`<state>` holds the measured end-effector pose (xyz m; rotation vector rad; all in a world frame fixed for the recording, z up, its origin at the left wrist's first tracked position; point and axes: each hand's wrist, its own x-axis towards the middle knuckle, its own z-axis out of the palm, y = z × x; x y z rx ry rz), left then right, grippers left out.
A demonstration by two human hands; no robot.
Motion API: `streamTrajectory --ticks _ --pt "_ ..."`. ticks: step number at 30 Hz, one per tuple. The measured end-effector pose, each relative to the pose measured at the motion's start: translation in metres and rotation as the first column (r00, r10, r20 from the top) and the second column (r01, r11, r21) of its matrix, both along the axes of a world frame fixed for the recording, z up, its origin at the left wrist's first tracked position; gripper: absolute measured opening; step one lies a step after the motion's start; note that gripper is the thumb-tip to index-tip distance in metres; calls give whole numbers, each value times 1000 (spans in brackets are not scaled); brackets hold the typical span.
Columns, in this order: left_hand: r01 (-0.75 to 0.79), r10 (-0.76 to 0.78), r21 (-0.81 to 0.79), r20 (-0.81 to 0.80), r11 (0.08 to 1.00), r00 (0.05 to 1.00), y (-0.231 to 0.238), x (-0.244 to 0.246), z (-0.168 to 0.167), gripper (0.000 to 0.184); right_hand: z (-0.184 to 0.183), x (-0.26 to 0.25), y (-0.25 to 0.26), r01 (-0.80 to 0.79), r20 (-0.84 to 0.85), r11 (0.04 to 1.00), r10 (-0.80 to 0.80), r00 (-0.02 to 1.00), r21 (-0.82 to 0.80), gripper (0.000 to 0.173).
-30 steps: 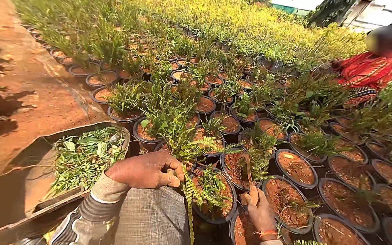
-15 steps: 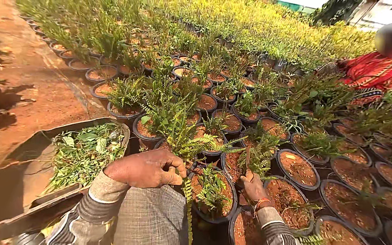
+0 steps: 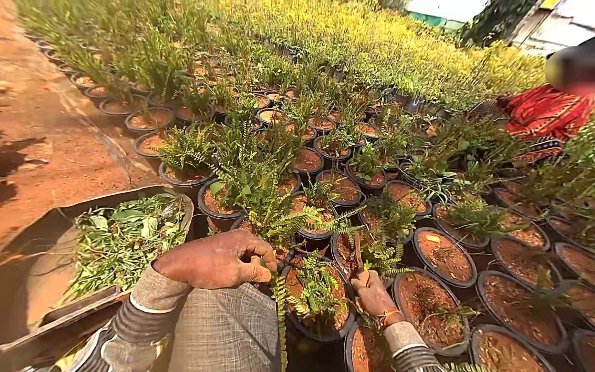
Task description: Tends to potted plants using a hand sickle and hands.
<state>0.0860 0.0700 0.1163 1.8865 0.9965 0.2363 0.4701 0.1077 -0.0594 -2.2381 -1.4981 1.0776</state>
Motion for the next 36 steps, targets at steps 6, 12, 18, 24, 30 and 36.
streamTrajectory --ticks 6,12,18,24,30,36 --pt "-10 10 16 -16 1000 1000 1 -8 -6 23 23 25 -34 -186 76 978 194 978 -99 63" --pt "-8 9 25 -41 1000 999 3 -3 -6 26 53 14 -42 -141 201 986 120 972 94 59" --pt "26 -27 68 14 997 1000 3 -8 -11 26 68 -2 -67 -173 305 981 138 942 90 55" --pt "18 -18 41 4 999 1000 3 -9 -11 25 21 14 -56 -170 265 984 176 948 -48 56" --pt "31 -30 110 -16 993 999 -2 -10 -11 29 63 19 -91 -88 141 945 45 989 314 52" --pt "64 -60 100 -44 993 997 2 -3 -6 29 27 3 -63 -132 330 990 111 938 41 56"
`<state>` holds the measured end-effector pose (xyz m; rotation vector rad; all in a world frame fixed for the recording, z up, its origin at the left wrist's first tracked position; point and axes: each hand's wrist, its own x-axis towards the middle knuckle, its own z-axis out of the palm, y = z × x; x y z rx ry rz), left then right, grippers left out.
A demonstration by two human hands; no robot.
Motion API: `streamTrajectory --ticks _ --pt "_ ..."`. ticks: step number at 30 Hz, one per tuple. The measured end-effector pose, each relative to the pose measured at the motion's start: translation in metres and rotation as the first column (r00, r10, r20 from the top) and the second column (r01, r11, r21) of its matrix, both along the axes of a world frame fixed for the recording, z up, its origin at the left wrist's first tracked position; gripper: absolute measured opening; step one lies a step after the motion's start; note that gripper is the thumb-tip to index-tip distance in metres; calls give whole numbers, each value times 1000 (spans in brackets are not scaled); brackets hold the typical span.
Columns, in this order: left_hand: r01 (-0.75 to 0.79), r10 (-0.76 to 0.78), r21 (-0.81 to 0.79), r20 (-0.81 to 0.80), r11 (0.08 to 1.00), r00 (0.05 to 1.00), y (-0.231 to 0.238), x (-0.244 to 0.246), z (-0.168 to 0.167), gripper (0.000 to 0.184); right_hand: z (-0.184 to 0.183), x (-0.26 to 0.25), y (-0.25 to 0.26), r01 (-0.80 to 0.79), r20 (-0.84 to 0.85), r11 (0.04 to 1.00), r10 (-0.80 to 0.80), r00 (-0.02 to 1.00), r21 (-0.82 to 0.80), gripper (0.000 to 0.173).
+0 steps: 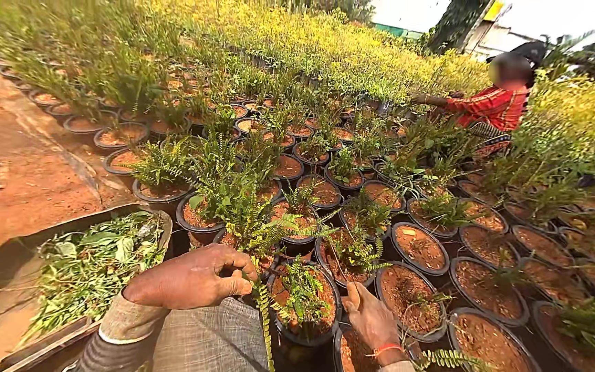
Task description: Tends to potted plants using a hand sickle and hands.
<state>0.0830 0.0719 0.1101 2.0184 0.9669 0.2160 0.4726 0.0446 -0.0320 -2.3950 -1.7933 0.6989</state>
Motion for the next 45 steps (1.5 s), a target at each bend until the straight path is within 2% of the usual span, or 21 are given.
streamTrajectory --ticks 1,3,5,7,10,12,13,14,16,19,21,22,24,26,29,32,35,38,39,42,45 --pt "0 -1 -3 -13 1000 1000 0 2 2 28 -10 0 2 24 -29 999 -24 999 25 57" --pt "-12 12 1 -19 1000 1000 -1 1 6 27 -14 7 1 78 -198 983 -44 979 167 58" --pt "-20 20 1 -6 1000 1000 -3 -4 3 27 0 14 -14 113 -302 952 -23 953 285 56" --pt "-24 24 4 3 1000 1000 -4 -8 0 29 25 17 -29 93 -299 943 7 954 319 56" --pt "-5 5 1 -2 1000 1000 1 -7 -1 30 37 17 -27 17 -207 984 20 978 175 52" --pt "11 -11 0 -5 1000 1000 3 -2 -1 30 9 17 -7 7 -137 1000 -6 991 10 50" --pt "16 -16 -10 -8 1000 1000 4 1 0 29 -10 18 1 17 -127 1000 -18 992 -13 49" --pt "17 -17 -10 -6 1000 1000 4 4 1 27 -23 21 6 23 -118 1000 -23 993 -7 50" --pt "0 0 -10 12 1000 1000 1 8 5 26 -24 21 0 13 -83 999 -9 997 50 53" --pt "-3 3 11 39 1000 999 -1 5 0 27 0 6 -34 25 -99 962 2 995 272 57" --pt "6 -6 3 29 1000 1000 0 2 -3 28 23 -1 -45 40 -113 952 -5 994 305 57" --pt "3 -3 1 29 1000 1000 0 2 -4 28 33 -3 -44 29 -92 974 -8 996 226 57" --pt "-7 7 -2 30 1000 1000 -1 4 -1 28 37 -3 -30 -2 2 1000 2 1000 -30 56" --pt "-6 6 2 15 1000 1000 -1 6 1 29 19 1 -14 21 28 994 -18 999 -112 52" --pt "-8 7 30 18 1000 1000 -2 6 1 30 7 18 -23 51 -121 999 -51 991 4 55" --pt "-23 23 29 18 999 1000 -6 0 -1 28 25 22 -48 121 -267 977 -70 961 178 54" --pt "-22 22 14 -6 1000 1000 -5 1 0 28 48 15 -49 43 -164 994 -26 986 99 53" --pt "-22 21 -13 -49 1000 999 -5 7 2 31 14 1 -24 37 35 994 -33 999 -99 52" --pt "-18 17 -9 -52 1000 999 -4 9 2 31 1 0 -20 55 63 992 -48 997 -116 52" --pt "-12 13 12 -54 1000 998 -6 9 6 29 -7 14 -27 61 -16 998 -61 998 -3 55" --pt "-26 27 10 -59 1000 998 -8 5 7 27 34 26 -44 88 -141 979 -61 988 186 54"
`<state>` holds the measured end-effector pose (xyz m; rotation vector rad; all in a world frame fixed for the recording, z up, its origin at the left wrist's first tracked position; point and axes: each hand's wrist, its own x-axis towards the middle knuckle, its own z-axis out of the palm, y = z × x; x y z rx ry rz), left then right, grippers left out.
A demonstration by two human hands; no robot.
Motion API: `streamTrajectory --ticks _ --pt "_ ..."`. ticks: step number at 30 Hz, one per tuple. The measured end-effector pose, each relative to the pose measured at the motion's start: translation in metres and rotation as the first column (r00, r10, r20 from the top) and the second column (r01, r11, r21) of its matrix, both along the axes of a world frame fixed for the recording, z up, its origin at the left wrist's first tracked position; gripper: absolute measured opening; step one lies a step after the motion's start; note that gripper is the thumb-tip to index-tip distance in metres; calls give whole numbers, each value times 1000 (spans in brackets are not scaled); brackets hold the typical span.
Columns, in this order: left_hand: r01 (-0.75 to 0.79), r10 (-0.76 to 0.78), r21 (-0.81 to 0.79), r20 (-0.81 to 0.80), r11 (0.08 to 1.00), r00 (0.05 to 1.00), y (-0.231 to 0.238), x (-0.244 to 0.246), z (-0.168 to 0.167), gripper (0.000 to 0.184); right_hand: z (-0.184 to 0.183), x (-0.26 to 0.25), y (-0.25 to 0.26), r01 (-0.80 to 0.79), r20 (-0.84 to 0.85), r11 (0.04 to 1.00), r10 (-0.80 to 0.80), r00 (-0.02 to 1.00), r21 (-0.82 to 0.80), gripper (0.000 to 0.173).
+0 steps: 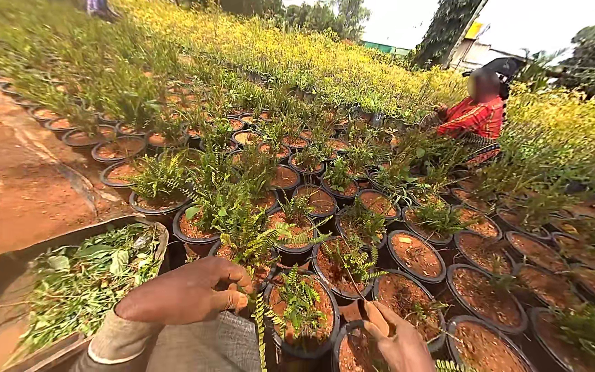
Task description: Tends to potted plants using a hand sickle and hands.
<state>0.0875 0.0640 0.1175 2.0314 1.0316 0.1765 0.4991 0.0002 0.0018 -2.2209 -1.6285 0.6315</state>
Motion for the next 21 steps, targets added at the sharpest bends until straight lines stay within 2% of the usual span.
streamTrajectory --ticks 2,4,6,7,8,10,13,14,15,17,19,21 --pt "-7 8 -11 12 1000 1000 1 -1 -1 27 32 3 -9 -27 16 999 27 1000 46 54" --pt "-2 3 -8 25 1000 1000 3 -1 -2 27 42 -3 -5 -53 97 994 63 993 -100 52" --pt "8 -8 -6 32 1000 999 3 1 -4 28 4 -8 13 -18 202 956 80 976 -292 50" --pt "16 -15 -17 21 1000 1000 3 4 -1 29 -20 -5 19 2 223 946 75 972 -325 50" --pt "17 -17 -20 14 1000 1000 4 6 2 29 -33 0 20 8 214 950 62 975 -313 52" --pt "-2 2 -24 19 1000 1000 0 5 3 27 -34 8 12 10 153 977 23 988 -212 53" --pt "-5 6 -18 31 1000 1000 -1 -2 -4 28 -3 9 -9 54 9 997 -55 998 55 52" --pt "-1 1 -9 26 1000 1000 0 -3 -7 29 11 6 -14 54 17 997 -55 998 61 53" --pt "1 -1 -7 26 1000 1000 0 -3 -8 29 23 3 -17 40 41 999 -41 998 12 54" --pt "-4 4 -17 20 1000 1000 1 -2 -7 30 29 -6 -12 -25 117 982 48 992 -187 53" --pt "-12 12 -24 22 1000 1000 0 2 -4 29 1 -13 3 -30 179 947 91 980 -320 55" --pt "0 1 -17 4 1000 1000 -1 6 -2 29 -33 -11 11 23 163 959 24 986 -283 54"
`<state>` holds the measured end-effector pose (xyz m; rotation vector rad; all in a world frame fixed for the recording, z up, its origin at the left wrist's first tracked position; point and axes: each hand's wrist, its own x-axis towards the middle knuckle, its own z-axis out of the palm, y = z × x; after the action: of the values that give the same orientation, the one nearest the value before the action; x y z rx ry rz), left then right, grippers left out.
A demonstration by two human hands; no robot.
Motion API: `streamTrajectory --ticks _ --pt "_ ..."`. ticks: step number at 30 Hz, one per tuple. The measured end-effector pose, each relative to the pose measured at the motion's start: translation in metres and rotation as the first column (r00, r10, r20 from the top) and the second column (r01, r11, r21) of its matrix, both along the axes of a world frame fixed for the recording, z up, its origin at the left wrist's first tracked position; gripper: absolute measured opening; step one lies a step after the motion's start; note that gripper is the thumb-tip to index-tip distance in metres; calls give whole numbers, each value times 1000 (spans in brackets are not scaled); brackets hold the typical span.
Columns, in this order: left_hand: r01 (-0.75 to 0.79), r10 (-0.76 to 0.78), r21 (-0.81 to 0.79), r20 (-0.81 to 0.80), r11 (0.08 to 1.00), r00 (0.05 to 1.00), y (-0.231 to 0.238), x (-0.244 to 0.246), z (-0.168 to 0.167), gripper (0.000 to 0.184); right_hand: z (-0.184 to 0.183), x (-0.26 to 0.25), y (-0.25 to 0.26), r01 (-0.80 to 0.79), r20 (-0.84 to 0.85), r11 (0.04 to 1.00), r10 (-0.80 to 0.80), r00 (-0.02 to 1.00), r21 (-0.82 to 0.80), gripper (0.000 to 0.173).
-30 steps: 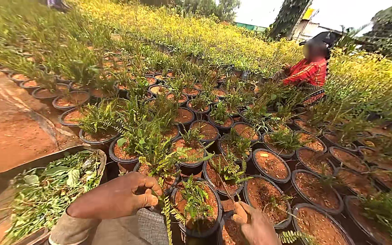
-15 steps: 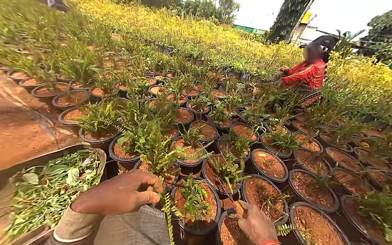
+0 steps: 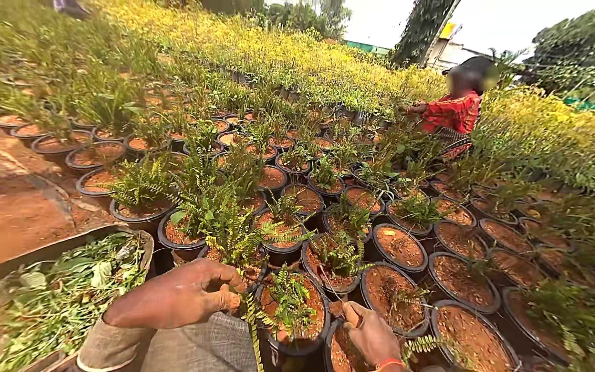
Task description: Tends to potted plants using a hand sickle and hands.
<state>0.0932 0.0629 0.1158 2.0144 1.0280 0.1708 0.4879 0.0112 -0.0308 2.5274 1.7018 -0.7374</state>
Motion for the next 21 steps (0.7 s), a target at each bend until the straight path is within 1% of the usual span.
streamTrajectory --ticks 1,3,4,6,7,8,9,10,11,12,13,14,17,18,20,21 --pt "7 -7 17 -4 1000 1000 1 0 2 30 -4 2 0 34 -65 996 -29 997 81 53" --pt "-9 9 33 -2 999 1000 -3 -7 1 31 8 3 -10 71 -220 962 -12 976 264 51" --pt "-9 9 31 5 999 1000 -5 -10 0 31 21 2 -20 81 -260 943 6 966 322 52" --pt "-8 6 36 43 999 999 -3 -13 -2 30 55 5 -34 60 -252 921 42 967 384 53" --pt "-4 2 38 53 999 999 -2 -13 -3 30 68 7 -38 34 -218 927 53 974 374 54" --pt "1 -4 42 57 999 998 -1 -12 -3 31 73 9 -38 7 -184 945 56 981 327 53" --pt "4 -6 42 49 999 999 1 -11 -3 32 71 10 -32 -21 -138 969 56 989 248 52" --pt "7 -9 48 39 999 999 3 -9 -2 32 60 11 -19 -45 -81 989 57 995 143 50" --pt "12 -13 45 31 999 999 4 -6 -3 33 40 15 -4 -64 -29 997 65 997 39 48" --pt "19 -20 42 26 999 999 4 -3 -3 34 18 19 7 -72 1 997 72 997 -33 47" --pt "29 -31 46 31 999 999 4 0 -2 34 1 24 10 -60 -8 997 60 998 -38 47" --pt "34 -36 58 46 998 998 5 1 -1 33 -4 26 8 -38 -40 999 38 998 -6 48" --pt "19 -22 56 54 998 998 5 -1 -2 32 7 17 -19 53 -201 980 -13 979 194 49" --pt "11 -13 49 48 999 999 5 -2 -3 31 14 13 -24 62 -225 974 -12 974 218 49" --pt "-2 2 43 11 999 1000 5 0 -4 31 23 11 -20 43 -221 987 -7 975 158 50" --pt "6 -5 45 -27 999 1000 5 2 -3 31 21 13 -14 35 -222 992 -6 975 125 51"
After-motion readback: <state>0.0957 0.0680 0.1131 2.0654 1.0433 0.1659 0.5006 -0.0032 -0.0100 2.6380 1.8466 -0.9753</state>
